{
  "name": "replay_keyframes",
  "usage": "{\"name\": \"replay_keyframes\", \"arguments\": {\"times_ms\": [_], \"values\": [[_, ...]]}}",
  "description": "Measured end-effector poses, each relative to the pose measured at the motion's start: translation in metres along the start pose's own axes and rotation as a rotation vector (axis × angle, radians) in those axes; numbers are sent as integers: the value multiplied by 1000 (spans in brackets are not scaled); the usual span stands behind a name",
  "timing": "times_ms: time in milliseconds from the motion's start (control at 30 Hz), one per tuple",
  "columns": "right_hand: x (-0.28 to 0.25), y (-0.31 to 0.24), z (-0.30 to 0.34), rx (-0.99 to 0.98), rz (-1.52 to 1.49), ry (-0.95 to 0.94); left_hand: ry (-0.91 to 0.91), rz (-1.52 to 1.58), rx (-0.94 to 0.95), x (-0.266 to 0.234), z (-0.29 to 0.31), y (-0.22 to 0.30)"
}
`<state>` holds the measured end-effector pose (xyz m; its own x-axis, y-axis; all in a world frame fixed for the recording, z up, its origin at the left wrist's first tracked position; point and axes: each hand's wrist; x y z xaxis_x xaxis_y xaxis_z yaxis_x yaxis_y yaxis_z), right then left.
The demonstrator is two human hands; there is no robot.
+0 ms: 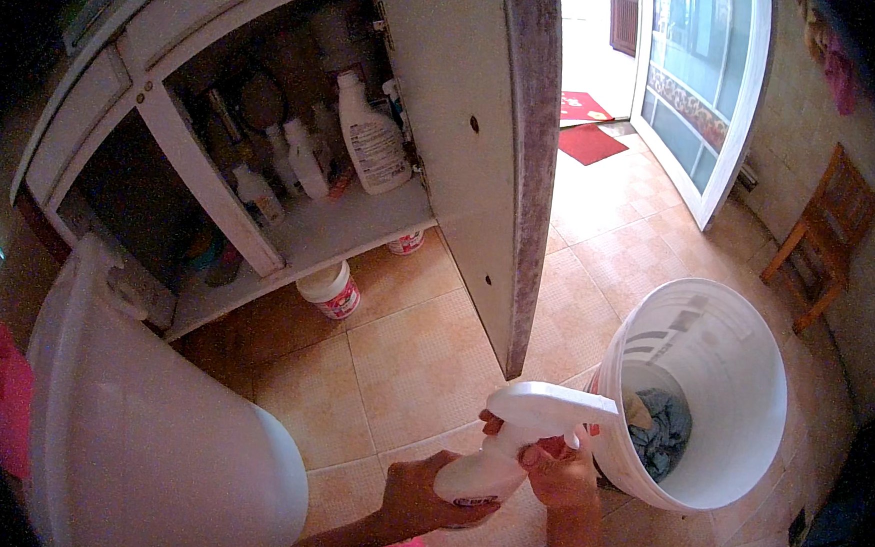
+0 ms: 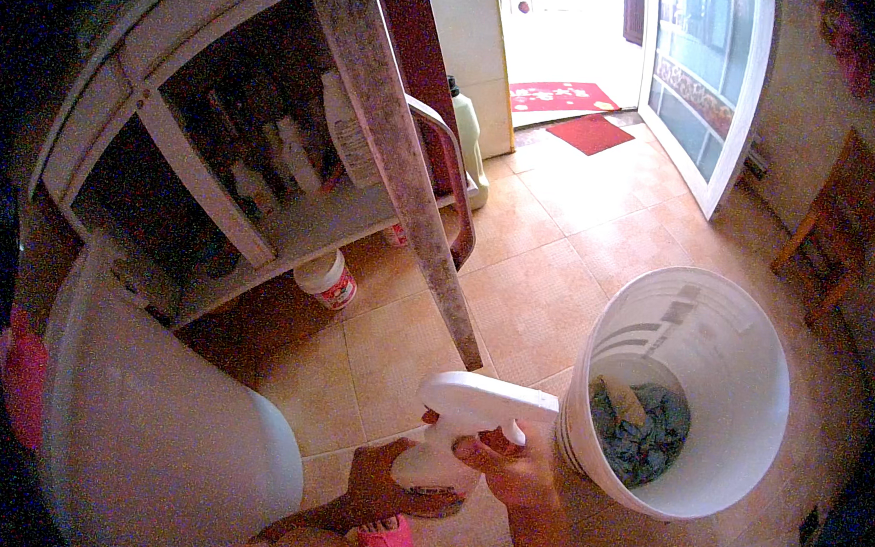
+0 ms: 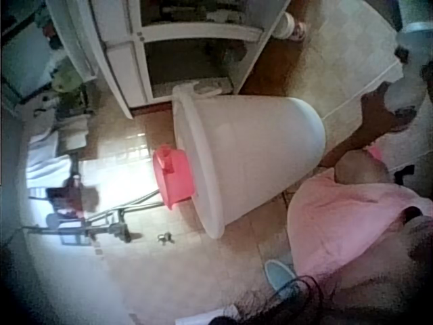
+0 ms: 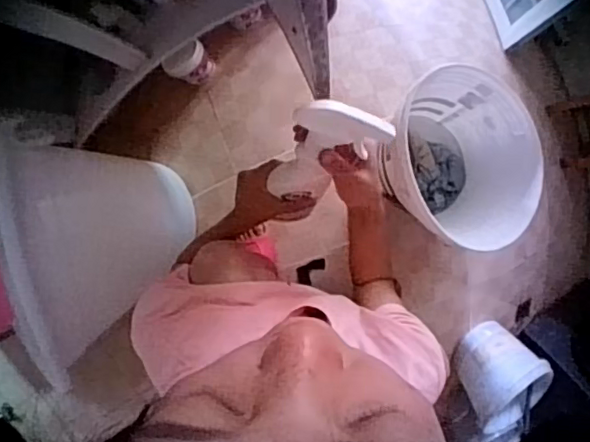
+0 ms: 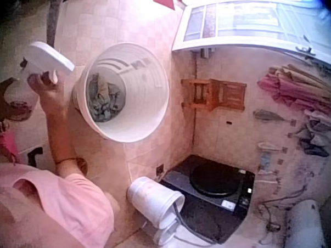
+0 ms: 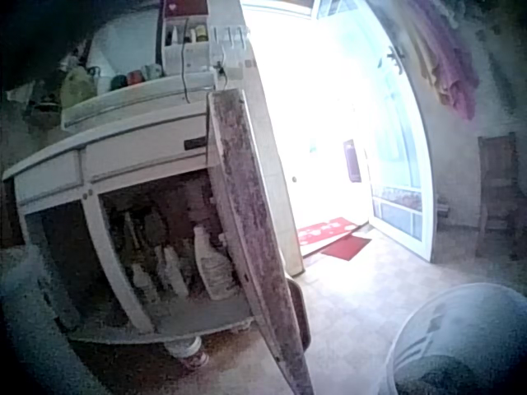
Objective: The person assembles a white spray bottle by hand, attaching the nozzle and pump mechanism. They then pick up a grey cloth from a white bucket and wring it out.
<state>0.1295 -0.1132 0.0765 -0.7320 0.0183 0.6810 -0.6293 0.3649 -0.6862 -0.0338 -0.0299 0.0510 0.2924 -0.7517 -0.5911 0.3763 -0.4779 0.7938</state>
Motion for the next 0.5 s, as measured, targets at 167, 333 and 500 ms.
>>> {"name": "replay_keyframes", "arguments": {"times_ms": [167,333,500], "values": [[13,-1,-2,134,113,237,10,-18,-30,2,0,1],[12,-2,0,19,107,41,-67,40,-83,-3,-1,1],[-27,14,17,167,45,66,-107,238,-63,0,-2,2]]}}
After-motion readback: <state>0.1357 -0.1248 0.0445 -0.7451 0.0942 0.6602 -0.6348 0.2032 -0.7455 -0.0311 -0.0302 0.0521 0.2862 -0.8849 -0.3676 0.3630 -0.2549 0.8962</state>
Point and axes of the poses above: each hand's wrist, its own z-axis away from the middle knuckle, its own x-axis out of the palm, y = z × x, and after that the axes turned 11 degrees about -y, right-handed
